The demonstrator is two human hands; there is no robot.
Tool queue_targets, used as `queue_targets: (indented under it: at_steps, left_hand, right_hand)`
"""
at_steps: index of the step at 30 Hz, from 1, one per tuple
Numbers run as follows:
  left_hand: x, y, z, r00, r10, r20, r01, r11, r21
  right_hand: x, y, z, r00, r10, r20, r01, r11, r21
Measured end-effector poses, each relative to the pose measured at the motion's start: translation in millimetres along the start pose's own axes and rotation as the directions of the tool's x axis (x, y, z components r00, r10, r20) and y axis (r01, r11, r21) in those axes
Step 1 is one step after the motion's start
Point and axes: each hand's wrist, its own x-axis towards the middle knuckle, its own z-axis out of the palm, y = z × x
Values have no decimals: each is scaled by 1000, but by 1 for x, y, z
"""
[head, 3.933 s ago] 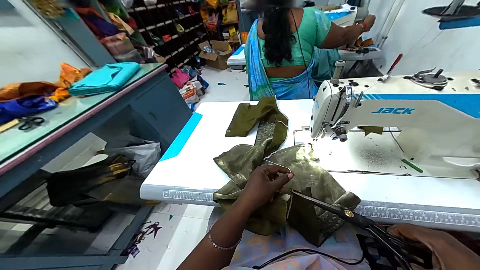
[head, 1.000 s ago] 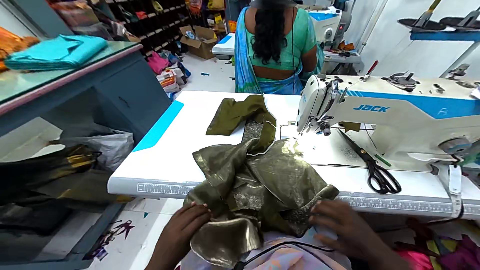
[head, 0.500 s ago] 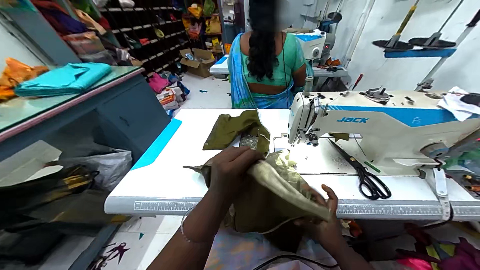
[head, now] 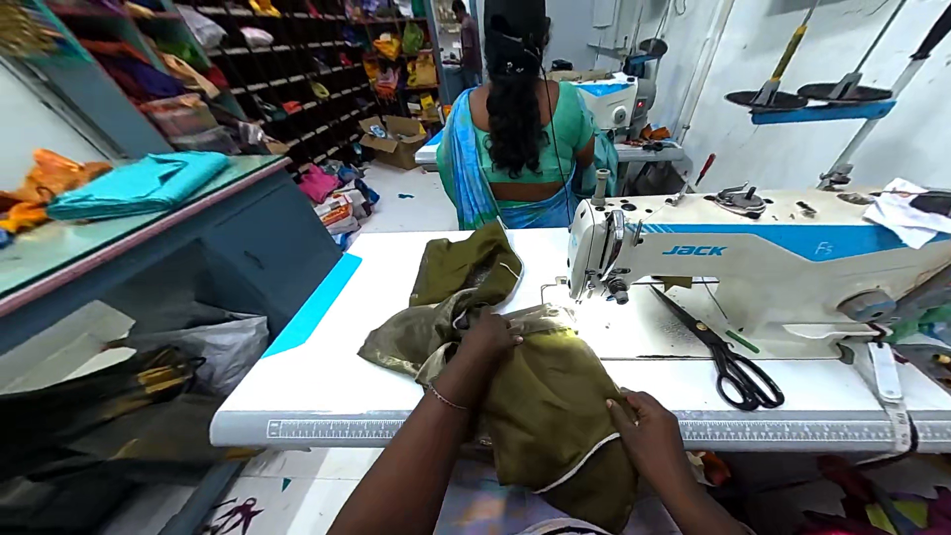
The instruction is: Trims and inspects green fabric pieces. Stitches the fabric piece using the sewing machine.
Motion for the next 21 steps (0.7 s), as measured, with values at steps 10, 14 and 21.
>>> queue_targets:
  at_steps: [10, 14, 21]
  left_hand:
    - [8, -43, -25, 993, 109, 41, -109, 994, 10]
    - [15, -4, -10, 981, 190, 38, -192, 980, 49]
    - [6, 12, -45, 836, 497, 232, -497, 866, -60]
  right_hand:
    - [3, -1, 10, 994, -86, -70, 78, 991, -113]
    - [2, -6, -2, 998, -8, 65, 12, 998, -61]
    - [-22, 13, -8, 998, -41, 55, 33, 990, 134]
